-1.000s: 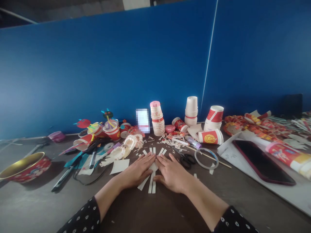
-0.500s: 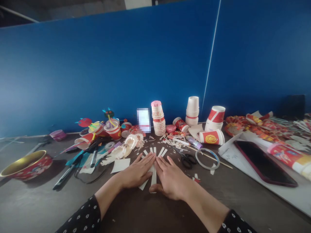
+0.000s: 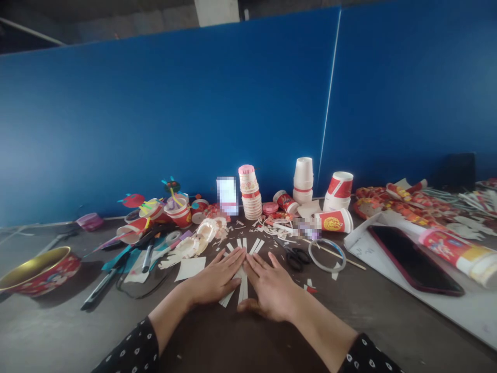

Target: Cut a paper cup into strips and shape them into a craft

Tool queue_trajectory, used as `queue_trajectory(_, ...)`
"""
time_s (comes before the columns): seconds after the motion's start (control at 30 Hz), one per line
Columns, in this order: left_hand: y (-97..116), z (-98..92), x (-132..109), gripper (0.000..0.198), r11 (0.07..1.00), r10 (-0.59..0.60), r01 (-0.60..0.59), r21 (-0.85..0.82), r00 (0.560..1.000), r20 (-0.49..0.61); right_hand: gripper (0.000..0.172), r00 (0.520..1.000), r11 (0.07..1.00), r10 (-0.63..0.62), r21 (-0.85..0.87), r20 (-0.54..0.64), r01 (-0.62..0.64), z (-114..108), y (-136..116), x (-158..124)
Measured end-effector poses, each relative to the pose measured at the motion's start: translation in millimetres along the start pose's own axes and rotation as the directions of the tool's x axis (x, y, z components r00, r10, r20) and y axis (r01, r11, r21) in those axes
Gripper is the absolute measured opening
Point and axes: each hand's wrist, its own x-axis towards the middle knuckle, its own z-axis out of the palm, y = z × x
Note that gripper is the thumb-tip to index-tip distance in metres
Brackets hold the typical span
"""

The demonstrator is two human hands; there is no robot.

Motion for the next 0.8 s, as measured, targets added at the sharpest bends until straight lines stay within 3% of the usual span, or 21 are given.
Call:
queue_trajectory(0.1, 0.2, -0.3, 0.0, 0.059, 1.0, 0.0, 0.0, -0.001, 1.0, 0.0, 0.084, 0.999, 1.0, -0.014, 0.01, 0.051, 0.013, -6.9, 3.0, -2.9)
queue_trajectory(0.27, 0.2, 0.8, 0.5, 0.06, 1.0, 0.0, 0.0, 0.019, 1.0, 0.009, 0.077, 0.995, 0.995, -0.098, -0.006, 0.023, 0.099, -14.9, 6.9, -5.8)
queue_trajectory(0.53, -5.4, 3.4, 0.7, 0.061, 0.998, 0.036, -0.038, -0.045, 0.999, -0.036, 0.068, 0.999, 0.99, -0.044, -0.134, -0.013, 0.042, -11.6, -8.8, 5.3)
queue_trajectory(0.67, -15.2, 2.3, -3.1, 0.046, 0.986, 0.073, -0.097, -0.137, 0.983, -0.171, 0.062, 0.995, 0.994, -0.072, -0.087, -0.063, 0.067, -12.8, -3.8, 3.7)
queue_trajectory(0.8, -19.4, 0.1, -4.7, 0.025, 0.965, 0.17, -0.226, -0.135, 0.925, -0.34, 0.052, 0.993, 0.996, -0.084, -0.039, -0.088, 0.081, -16.9, 3.5, 2.0)
